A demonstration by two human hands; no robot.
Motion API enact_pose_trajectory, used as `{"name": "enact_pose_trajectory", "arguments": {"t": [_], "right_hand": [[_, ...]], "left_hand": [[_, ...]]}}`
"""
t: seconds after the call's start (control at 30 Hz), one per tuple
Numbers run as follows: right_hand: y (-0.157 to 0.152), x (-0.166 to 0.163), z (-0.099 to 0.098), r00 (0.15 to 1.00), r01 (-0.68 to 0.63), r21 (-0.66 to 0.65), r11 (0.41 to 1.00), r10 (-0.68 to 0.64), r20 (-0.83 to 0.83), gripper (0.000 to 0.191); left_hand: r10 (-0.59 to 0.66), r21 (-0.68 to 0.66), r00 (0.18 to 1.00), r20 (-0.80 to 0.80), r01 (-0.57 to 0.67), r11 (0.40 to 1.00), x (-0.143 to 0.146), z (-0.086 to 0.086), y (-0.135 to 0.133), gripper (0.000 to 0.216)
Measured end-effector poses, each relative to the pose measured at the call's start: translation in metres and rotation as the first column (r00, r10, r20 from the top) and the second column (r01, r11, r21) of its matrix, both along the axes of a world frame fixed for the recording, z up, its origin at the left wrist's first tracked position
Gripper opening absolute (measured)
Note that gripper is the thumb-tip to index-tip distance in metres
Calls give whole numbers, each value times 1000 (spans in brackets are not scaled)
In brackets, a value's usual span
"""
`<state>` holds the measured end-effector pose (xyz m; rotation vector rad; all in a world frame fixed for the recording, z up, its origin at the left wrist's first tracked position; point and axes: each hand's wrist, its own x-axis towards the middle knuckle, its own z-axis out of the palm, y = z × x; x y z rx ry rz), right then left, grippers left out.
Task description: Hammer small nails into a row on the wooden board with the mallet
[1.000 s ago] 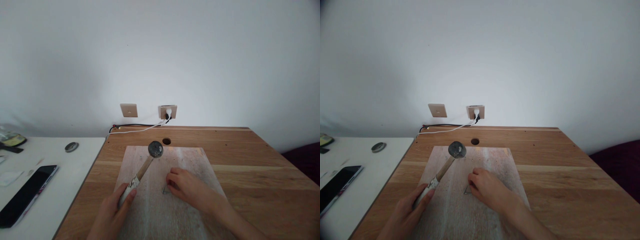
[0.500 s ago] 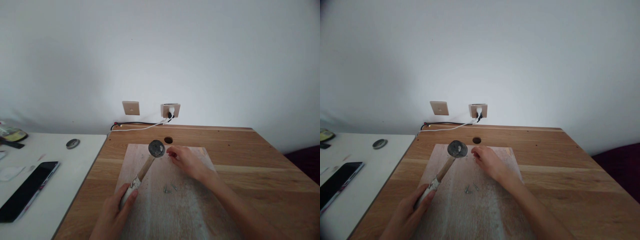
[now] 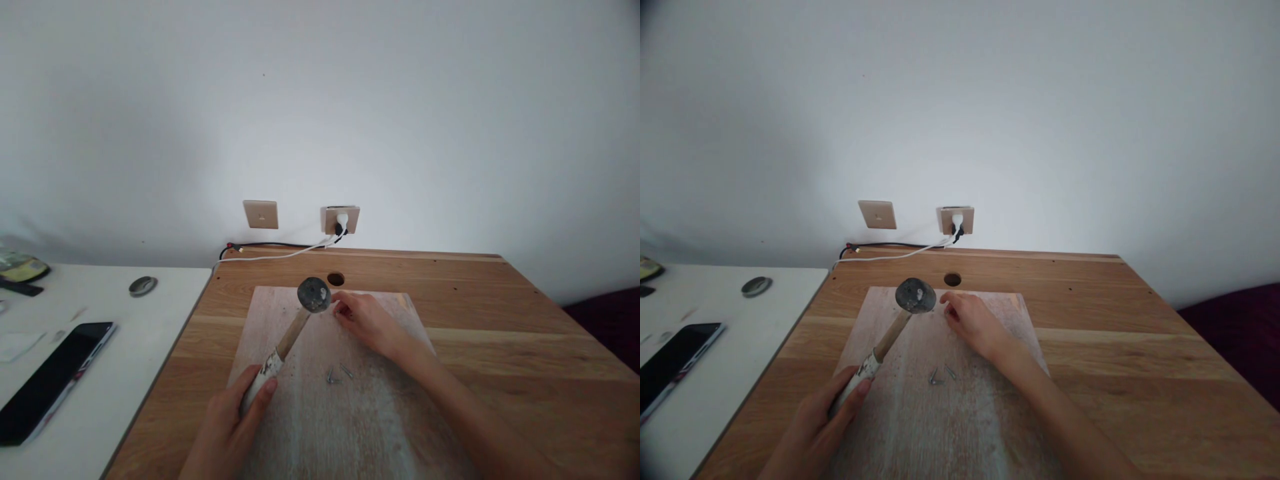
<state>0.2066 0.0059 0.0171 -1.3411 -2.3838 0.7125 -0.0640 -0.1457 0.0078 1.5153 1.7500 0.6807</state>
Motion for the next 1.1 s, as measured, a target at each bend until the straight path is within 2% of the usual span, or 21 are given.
{"name": "enact_pose_trajectory", "arguments": {"t": [0.23,0.4,0.5,0.57,0.63,0.7,0.77,0.83,0.93,1.1], "right_hand": [[-5,0,-4,997,75,59,995,-77,21,15],[-10,27,-12,992,128,88,988,-129,2,45],[-22,44,-11,990,143,101,985,-144,0,42],[-36,48,-6,996,87,125,988,-89,14,30],[-53,47,1,996,-59,177,983,47,72,26],[-69,41,7,962,-257,262,930,219,166,28],[-81,36,8,902,-423,360,832,348,255,28],[-87,35,3,853,-520,450,726,419,310,22],[-89,38,-11,840,-543,545,639,428,334,18],[-85,42,-18,815,-578,549,604,407,411,14]], "left_hand": [[-77,-4,995,56,77,997,19,16,10,45],[-86,-80,995,-41,83,993,27,11,16,51],[-103,-124,991,-86,92,988,29,8,17,55],[-112,-131,990,-89,100,986,30,8,17,54],[-106,-125,991,-83,96,988,30,10,16,54],[-110,-108,992,-59,103,989,30,12,16,55],[-104,-76,994,-31,101,992,29,13,16,52],[-76,-43,997,-20,75,996,27,13,16,49],[-39,-11,999,-23,39,999,24,12,15,47],[-47,-2,999,-24,47,999,22,10,14,51]]}}
